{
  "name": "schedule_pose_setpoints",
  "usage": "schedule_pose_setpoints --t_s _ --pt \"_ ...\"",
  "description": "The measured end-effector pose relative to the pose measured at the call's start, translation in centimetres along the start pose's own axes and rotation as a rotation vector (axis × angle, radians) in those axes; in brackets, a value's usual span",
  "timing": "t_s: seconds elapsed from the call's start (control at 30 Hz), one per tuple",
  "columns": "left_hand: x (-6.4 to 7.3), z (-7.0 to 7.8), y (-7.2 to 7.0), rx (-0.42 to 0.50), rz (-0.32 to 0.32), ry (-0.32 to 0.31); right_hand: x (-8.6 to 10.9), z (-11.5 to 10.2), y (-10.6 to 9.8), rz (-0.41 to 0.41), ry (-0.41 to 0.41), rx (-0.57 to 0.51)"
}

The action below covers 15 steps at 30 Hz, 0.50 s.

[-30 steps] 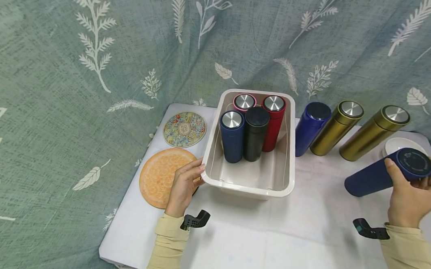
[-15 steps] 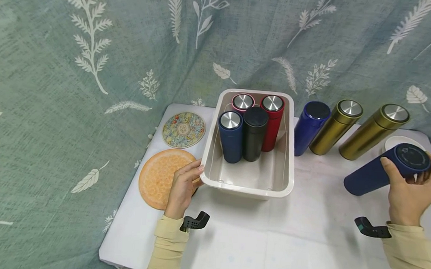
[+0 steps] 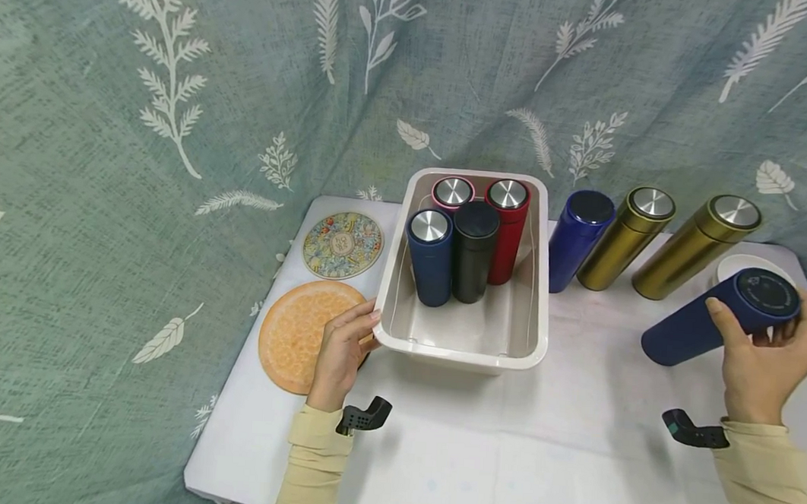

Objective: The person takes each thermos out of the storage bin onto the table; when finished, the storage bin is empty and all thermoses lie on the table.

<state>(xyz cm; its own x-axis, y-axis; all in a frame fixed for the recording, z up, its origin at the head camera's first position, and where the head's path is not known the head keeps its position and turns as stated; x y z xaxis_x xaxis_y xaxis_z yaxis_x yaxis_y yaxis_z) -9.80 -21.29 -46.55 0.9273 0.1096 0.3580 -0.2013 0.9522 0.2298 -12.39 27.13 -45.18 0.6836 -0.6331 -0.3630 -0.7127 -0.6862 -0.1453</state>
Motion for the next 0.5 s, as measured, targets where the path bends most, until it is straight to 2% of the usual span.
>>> schedule_pose_setpoints --t_s 0.27,0.5 --pt "0.09 0.02 -0.06 -0.001 0.012 0.008 0.17 0.85 -0.02 -0.032 -0.028 -0.003" --pt "0.21 0.18 0.07 -0.01 0.007 0.012 0.37 0.74 -0.29 -0.055 0.007 0.044"
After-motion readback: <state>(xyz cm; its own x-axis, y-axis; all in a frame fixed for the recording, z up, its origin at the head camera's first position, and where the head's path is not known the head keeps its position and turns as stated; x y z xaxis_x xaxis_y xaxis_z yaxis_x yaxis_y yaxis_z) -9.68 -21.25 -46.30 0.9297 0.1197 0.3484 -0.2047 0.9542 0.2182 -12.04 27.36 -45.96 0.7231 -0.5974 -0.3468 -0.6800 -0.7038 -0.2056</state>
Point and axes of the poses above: each hand's wrist, its own x-axis away from the middle knuckle, its own y-axis out of the palm, z = x × y, the point moved 1 cm from there along -x, towards the middle knuckle, and after that the axes turned 6 degrees about -y, right-handed, at the moved point
